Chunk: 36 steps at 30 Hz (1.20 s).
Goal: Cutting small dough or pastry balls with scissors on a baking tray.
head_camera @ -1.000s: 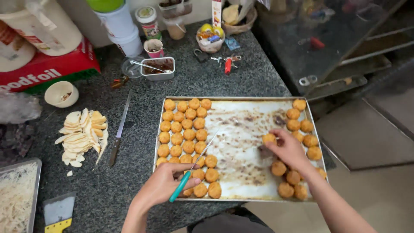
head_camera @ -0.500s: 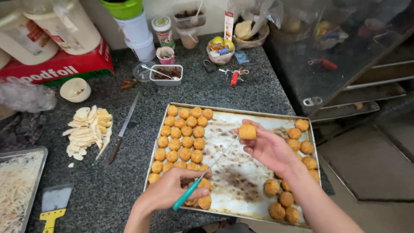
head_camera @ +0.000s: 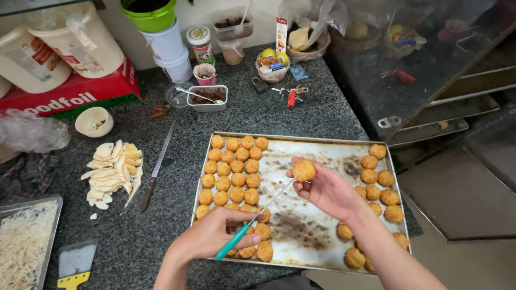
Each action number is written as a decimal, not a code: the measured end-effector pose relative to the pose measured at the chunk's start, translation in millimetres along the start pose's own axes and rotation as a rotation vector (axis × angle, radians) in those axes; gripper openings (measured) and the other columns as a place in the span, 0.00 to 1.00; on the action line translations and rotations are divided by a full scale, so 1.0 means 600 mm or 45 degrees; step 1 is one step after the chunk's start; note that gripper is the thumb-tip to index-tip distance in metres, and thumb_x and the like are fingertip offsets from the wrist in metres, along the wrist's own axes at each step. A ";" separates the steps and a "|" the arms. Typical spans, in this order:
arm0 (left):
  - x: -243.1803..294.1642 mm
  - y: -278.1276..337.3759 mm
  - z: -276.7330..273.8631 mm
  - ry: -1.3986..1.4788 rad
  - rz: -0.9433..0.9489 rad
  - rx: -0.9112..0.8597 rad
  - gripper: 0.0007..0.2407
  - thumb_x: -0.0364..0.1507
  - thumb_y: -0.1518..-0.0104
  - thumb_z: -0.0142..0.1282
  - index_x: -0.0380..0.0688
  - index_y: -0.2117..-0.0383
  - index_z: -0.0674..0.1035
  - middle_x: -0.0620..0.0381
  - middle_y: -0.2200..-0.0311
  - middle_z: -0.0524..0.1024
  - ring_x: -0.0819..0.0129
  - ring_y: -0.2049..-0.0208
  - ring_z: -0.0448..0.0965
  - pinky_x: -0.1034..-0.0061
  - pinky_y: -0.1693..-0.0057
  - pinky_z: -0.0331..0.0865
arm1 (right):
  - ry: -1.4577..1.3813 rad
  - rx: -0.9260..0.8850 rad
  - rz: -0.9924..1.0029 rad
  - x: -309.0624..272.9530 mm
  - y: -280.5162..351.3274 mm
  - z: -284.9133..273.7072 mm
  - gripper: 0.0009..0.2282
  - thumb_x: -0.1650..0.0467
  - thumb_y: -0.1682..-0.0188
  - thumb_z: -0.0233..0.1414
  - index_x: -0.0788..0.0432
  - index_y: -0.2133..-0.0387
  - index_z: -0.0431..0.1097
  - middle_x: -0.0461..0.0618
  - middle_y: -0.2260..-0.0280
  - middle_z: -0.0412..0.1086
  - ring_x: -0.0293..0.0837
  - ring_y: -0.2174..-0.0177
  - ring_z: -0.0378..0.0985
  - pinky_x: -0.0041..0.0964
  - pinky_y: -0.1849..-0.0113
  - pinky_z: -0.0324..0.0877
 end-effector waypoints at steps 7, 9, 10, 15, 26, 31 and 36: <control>-0.016 0.000 -0.013 0.078 0.059 -0.053 0.21 0.36 0.52 0.69 0.39 0.51 0.86 0.61 0.83 0.78 0.80 0.84 0.66 0.80 0.77 0.58 | 0.168 0.085 -0.066 0.009 -0.002 0.014 0.22 0.66 0.42 0.42 0.64 0.36 0.59 0.62 0.55 0.71 0.44 0.63 0.74 0.36 0.59 0.72; -0.017 0.005 -0.022 -0.042 -0.058 -0.028 0.21 0.38 0.54 0.69 0.48 0.52 0.88 0.63 0.83 0.77 0.78 0.82 0.66 0.79 0.74 0.59 | 0.294 0.200 -0.095 0.006 -0.004 0.012 0.22 0.67 0.46 0.48 0.64 0.39 0.64 0.62 0.56 0.74 0.44 0.64 0.75 0.35 0.61 0.72; -0.015 0.005 -0.024 -0.040 -0.057 -0.029 0.21 0.38 0.54 0.69 0.48 0.52 0.88 0.63 0.83 0.77 0.78 0.82 0.66 0.79 0.74 0.59 | 0.295 0.201 -0.094 0.009 -0.005 0.017 0.22 0.67 0.46 0.48 0.64 0.39 0.64 0.62 0.56 0.74 0.44 0.64 0.75 0.35 0.61 0.72; -0.012 0.005 -0.031 -0.185 -0.053 -0.001 0.19 0.38 0.53 0.68 0.51 0.53 0.87 0.64 0.83 0.78 0.77 0.83 0.68 0.78 0.73 0.61 | 0.422 0.221 -0.030 0.041 -0.015 0.035 0.25 0.69 0.51 0.54 0.66 0.38 0.66 0.59 0.57 0.77 0.45 0.63 0.76 0.38 0.59 0.72; -0.024 0.015 -0.046 -0.219 -0.051 0.062 0.21 0.37 0.55 0.69 0.52 0.52 0.86 0.64 0.83 0.81 0.77 0.83 0.70 0.79 0.73 0.64 | 0.285 0.307 0.019 0.061 -0.022 0.045 0.21 0.69 0.45 0.48 0.67 0.40 0.66 0.58 0.58 0.75 0.44 0.66 0.74 0.35 0.63 0.71; -0.030 0.017 -0.050 -0.216 -0.091 0.079 0.22 0.37 0.56 0.70 0.54 0.51 0.86 0.63 0.81 0.82 0.76 0.82 0.70 0.79 0.72 0.64 | 0.238 0.301 0.028 0.065 -0.025 0.046 0.21 0.67 0.44 0.46 0.63 0.38 0.65 0.57 0.59 0.73 0.43 0.64 0.72 0.35 0.61 0.71; -0.021 0.018 -0.053 -0.173 -0.032 0.093 0.20 0.35 0.56 0.70 0.49 0.53 0.87 0.63 0.84 0.79 0.77 0.83 0.68 0.78 0.73 0.62 | 0.219 0.345 0.081 0.067 -0.023 0.056 0.22 0.68 0.45 0.47 0.62 0.37 0.65 0.58 0.58 0.73 0.44 0.64 0.72 0.36 0.60 0.70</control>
Point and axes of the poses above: each hand's wrist, its own y-axis away from the middle knuckle, its own z-axis out of the palm, x = y × z, the point moved 7 cm from there along -y, towards the middle knuckle
